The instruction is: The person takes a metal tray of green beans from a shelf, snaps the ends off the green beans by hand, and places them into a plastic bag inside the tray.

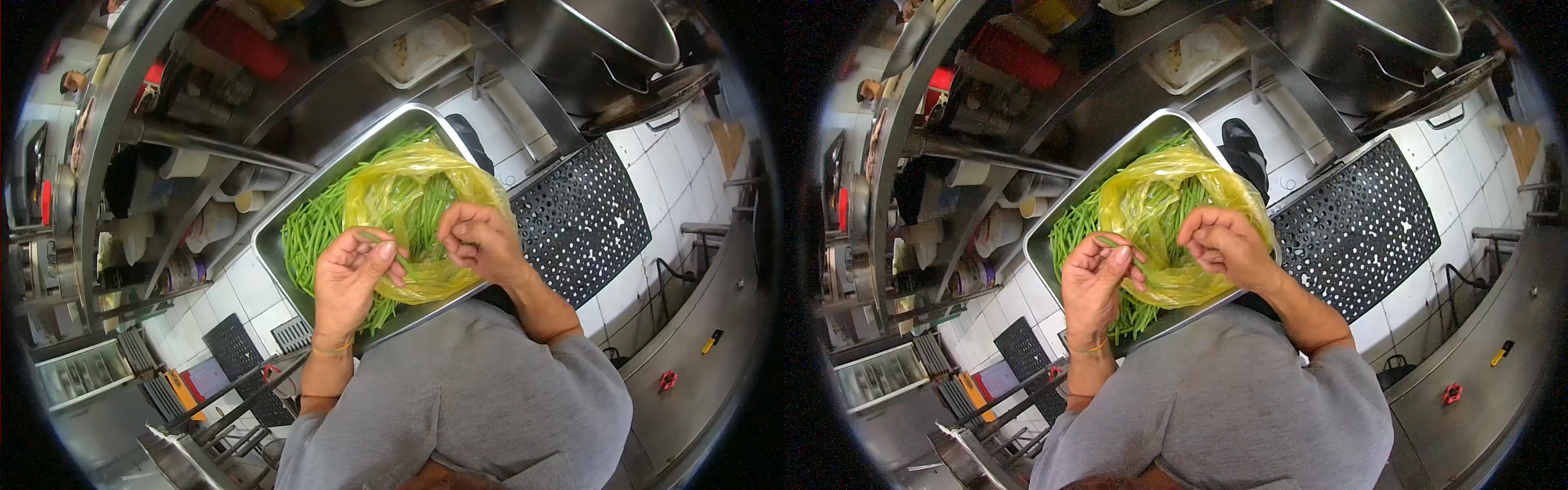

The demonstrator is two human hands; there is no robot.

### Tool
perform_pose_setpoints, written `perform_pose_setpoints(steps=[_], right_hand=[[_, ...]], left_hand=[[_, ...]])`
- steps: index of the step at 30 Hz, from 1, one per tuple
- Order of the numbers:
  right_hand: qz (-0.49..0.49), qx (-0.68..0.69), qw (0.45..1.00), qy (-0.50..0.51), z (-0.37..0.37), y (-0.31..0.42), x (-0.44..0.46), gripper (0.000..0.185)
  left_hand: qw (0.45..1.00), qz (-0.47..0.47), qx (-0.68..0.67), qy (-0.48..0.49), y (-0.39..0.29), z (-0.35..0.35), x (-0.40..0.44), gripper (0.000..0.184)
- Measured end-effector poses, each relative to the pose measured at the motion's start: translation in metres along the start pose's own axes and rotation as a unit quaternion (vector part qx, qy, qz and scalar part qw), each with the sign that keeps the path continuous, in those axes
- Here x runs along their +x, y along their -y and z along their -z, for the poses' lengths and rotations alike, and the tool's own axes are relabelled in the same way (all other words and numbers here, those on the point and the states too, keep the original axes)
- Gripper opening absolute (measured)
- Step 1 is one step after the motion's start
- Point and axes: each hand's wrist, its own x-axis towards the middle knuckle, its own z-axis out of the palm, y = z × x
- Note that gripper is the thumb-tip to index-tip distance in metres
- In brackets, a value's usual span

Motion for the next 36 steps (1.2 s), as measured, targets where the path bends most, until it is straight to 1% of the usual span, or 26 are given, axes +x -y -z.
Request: perform_pose_setpoints(steps=[1,2,4,8,12,14,15,16,17,18,19,20,21,22,23,24,25,27,28,29,30,31,33,34,35,36], right_hand=[[-0.053,-0.024,0.998,0.028,0.0,0.001,0.0,0.02],[-0.052,-0.023,0.998,0.028,-0.003,0.001,0.0,0.02],[-0.097,-0.12,0.984,0.085,-0.013,-0.001,-0.001,0.023],[-0.122,-0.147,0.975,0.112,-0.025,-0.006,-0.004,0.026],[-0.112,-0.172,0.973,0.106,-0.021,-0.005,-0.003,0.024],[-0.064,-0.209,0.973,0.073,-0.021,-0.005,-0.003,0.023],[-0.063,-0.211,0.973,0.073,-0.019,-0.009,-0.001,0.023],[0.04,-0.294,0.954,0.047,-0.016,-0.017,0.002,0.023],[0.142,-0.372,0.917,0.02,-0.013,-0.024,0.005,0.023],[0.142,-0.372,0.917,0.022,-0.01,-0.027,0.008,0.023],[0.147,-0.357,0.922,-0.004,-0.009,-0.031,0.01,0.022],[0.151,-0.342,0.927,-0.029,-0.01,-0.032,0.012,0.021],[0.15,-0.341,0.927,-0.025,-0.009,-0.029,0.011,0.021],[0.053,-0.208,0.976,-0.02,-0.009,-0.02,0.008,0.02],[-0.047,-0.07,0.996,-0.015,-0.007,-0.012,0.004,0.02],[-0.051,-0.009,0.999,-0.011,-0.006,-0.005,0.002,0.015],[-0.052,-0.008,0.999,-0.012,-0.001,-0.003,0.002,0.015],[0.023,0.086,0.996,0.004,0.01,0.0,0.004,0.016],[0.046,0.083,0.996,-0.004,0.013,0.002,0.004,0.013],[0.047,0.084,0.995,-0.005,0.016,0.005,0.006,0.013],[0.081,0.095,0.992,0.01,0.019,0.008,0.007,0.012],[0.115,0.106,0.987,0.024,0.02,0.012,0.007,0.011],[0.121,0.09,0.989,0.001,0.017,0.021,0.004,0.008],[0.13,0.094,0.987,-0.006,0.017,0.024,0.004,0.011],[0.14,0.097,0.985,-0.011,0.016,0.026,0.004,0.014],[0.145,0.078,0.986,-0.025,0.015,0.028,0.005,0.024]], left_hand=[[1.0,-0.009,-0.012,-0.011,-0.001,0.001,0.0,0.015],[1.0,-0.003,-0.019,-0.013,-0.001,0.001,0.0,0.017],[0.999,-0.025,0.005,-0.03,0.001,-0.001,0.002,0.016],[0.99,-0.083,0.087,-0.073,0.004,-0.001,0.003,0.015],[0.985,-0.104,0.113,-0.08,0.003,-0.001,0.003,0.016],[0.983,-0.1,0.113,-0.1,0.0,-0.004,0.0,0.011],[0.983,-0.101,0.113,-0.099,-0.001,-0.005,-0.002,0.011],[0.958,-0.176,0.219,-0.058,-0.002,-0.007,-0.005,0.008],[0.915,-0.246,0.32,-0.016,-0.003,-0.008,-0.008,0.007],[0.88,-0.285,0.379,0.026,-0.004,-0.01,-0.013,0.008],[0.88,-0.284,0.379,0.022,-0.006,-0.016,-0.018,0.008],[0.883,-0.298,0.35,0.094,-0.009,-0.023,-0.024,0.012],[0.88,-0.31,0.318,0.166,-0.01,-0.025,-0.026,0.016],[0.879,-0.324,0.315,0.153,-0.011,-0.023,-0.027,0.018],[0.88,-0.323,0.316,0.15,-0.015,-0.019,-0.029,0.018],[0.89,-0.285,0.353,0.054,-0.023,-0.012,-0.033,0.014],[0.889,-0.245,0.386,-0.041,-0.029,-0.004,-0.035,0.012],[0.884,-0.161,0.396,-0.189,-0.036,0.008,-0.036,0.014],[0.884,-0.16,0.397,-0.186,-0.034,0.021,-0.034,0.014],[0.886,-0.127,0.403,-0.193,-0.026,0.04,-0.031,0.017],[0.886,-0.094,0.408,-0.2,-0.02,0.055,-0.027,0.021],[0.886,-0.094,0.408,-0.198,-0.016,0.062,-0.025,0.021],[0.876,-0.083,0.419,-0.225,-0.012,0.069,-0.019,0.026],[0.853,-0.113,0.459,-0.22,-0.016,0.069,-0.016,0.026],[0.854,-0.114,0.457,-0.22,-0.021,0.062,-0.012,0.026],[0.848,-0.14,0.479,-0.18,-0.029,0.053,-0.008,0.024]])
